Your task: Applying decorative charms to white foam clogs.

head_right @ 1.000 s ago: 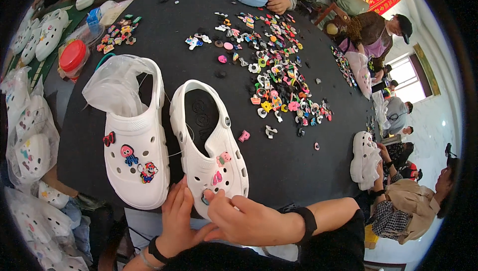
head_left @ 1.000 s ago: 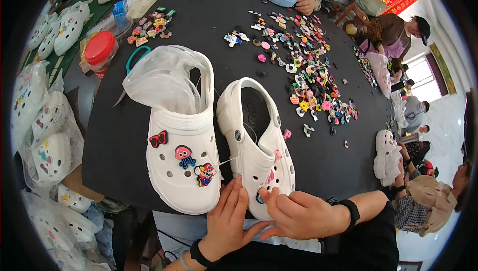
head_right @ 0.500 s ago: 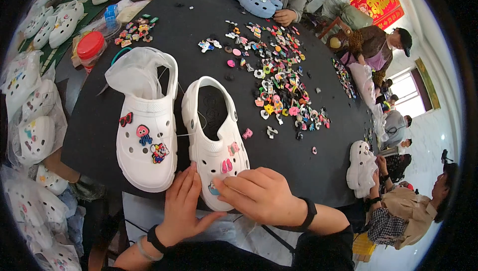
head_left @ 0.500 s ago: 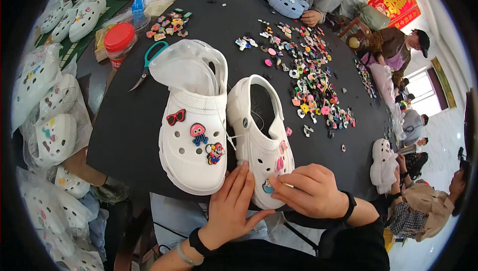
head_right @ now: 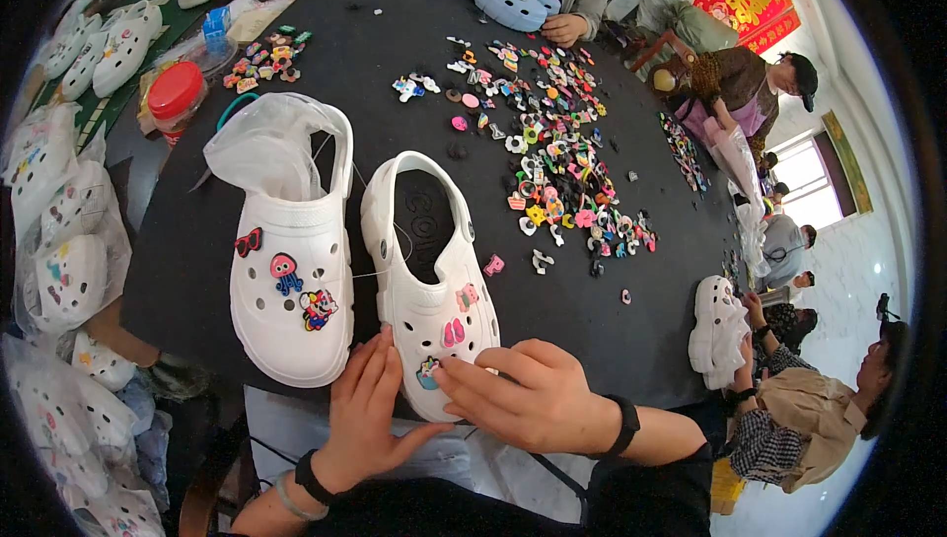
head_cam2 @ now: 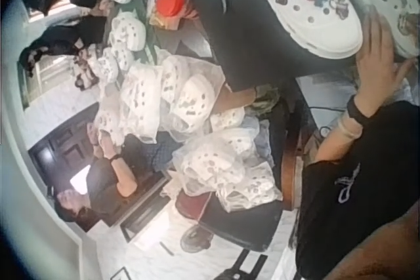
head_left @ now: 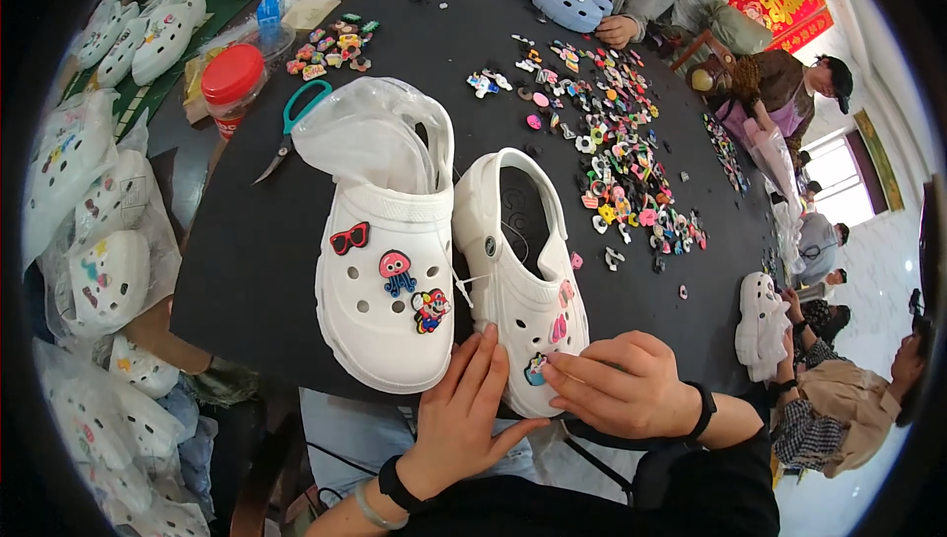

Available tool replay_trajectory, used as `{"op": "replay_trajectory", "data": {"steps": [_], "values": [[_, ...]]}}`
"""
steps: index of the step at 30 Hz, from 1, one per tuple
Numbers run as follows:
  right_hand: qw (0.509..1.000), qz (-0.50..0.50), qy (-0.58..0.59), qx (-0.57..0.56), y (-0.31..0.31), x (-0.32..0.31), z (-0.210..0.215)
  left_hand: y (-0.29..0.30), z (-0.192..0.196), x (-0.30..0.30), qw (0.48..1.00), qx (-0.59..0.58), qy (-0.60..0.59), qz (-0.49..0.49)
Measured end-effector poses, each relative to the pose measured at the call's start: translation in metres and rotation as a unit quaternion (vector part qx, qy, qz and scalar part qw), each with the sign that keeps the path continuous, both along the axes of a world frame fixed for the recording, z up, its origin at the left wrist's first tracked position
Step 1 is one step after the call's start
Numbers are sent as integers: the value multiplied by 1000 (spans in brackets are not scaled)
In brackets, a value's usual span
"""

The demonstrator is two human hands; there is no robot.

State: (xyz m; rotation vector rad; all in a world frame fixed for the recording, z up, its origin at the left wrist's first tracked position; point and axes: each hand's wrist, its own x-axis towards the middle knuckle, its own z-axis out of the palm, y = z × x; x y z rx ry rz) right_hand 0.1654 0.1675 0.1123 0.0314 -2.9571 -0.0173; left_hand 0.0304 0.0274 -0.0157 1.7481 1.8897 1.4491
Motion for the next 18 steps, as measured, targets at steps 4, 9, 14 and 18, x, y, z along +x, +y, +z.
{"op": "replay_trajectory", "data": {"steps": [4,9,14,18], "values": [[997,-12,-55,-57,7,-4,0,0,-1,-3,1000,3,-6,-3],[996,-1,-60,-66,11,-8,-4,1,-2,-3,1000,5,-5,-2],[997,-23,-41,-65,5,-4,-5,3,1,-2,1000,-19,-12,-15],[993,-27,-1,-111,8,5,-11,-3,5,0,999,-44,28,3]]}}
